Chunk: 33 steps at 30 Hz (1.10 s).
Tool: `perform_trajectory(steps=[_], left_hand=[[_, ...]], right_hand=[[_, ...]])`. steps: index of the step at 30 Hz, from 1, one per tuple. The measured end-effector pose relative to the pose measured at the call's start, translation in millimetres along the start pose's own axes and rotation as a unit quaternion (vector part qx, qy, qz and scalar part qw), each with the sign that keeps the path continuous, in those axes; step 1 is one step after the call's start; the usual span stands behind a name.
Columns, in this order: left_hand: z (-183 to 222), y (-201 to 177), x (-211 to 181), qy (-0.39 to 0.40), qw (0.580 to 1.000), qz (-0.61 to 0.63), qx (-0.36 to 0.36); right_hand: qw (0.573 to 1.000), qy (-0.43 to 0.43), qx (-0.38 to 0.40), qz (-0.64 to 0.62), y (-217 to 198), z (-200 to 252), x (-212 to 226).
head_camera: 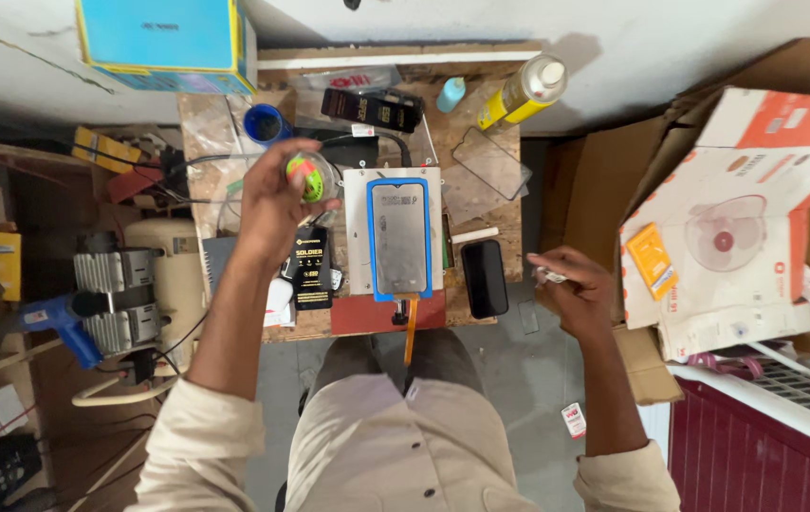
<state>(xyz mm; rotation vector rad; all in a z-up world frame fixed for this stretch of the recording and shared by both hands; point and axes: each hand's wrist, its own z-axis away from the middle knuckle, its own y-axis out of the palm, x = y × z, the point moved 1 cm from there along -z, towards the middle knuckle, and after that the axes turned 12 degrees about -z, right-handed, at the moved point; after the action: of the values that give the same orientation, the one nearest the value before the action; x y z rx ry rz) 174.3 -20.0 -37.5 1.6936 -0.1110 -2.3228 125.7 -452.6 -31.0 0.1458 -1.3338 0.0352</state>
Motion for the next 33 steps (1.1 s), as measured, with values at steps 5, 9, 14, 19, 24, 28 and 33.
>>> perform_trajectory(steps=[5,9,14,19,24,28,33], left_hand=[[-79.7,-11.2,24.3,0.034,0.987,-0.111,0.114],[-106.3,-7.5,39.8,0.177,0.916,-0.342,0.108],[-118.8,-4.2,33.7,0.232,0.849,-0.458,0.123],[-131.6,-2.5,39.4,0.206,0.840,-0.483,0.135],[-141.6,-3.8,51.5,0.232,0.825,-0.497,0.133],[-142.6,-8.4,59.5,0.186,0.837,-0.500,0.126],[-140.9,-16.7,63.6,0.151,0.847,-0.493,0.127]], right_hand=[[0.993,-0.086,0.019,0.082,-23.6,-28.5,-37.9],[0.982,-0.122,0.019,0.140,-32.8,-39.4,-59.9],[0.974,-0.164,0.004,0.155,-35.8,-42.9,-71.6],[0.963,-0.167,0.023,0.212,-21.7,-33.2,-70.5],[0.963,-0.157,0.043,0.215,-8.7,-31.1,-72.6],[0.963,-0.163,0.072,0.201,-5.0,-36.7,-74.8],[0.952,-0.181,0.098,0.228,-2.4,-38.1,-70.2]])
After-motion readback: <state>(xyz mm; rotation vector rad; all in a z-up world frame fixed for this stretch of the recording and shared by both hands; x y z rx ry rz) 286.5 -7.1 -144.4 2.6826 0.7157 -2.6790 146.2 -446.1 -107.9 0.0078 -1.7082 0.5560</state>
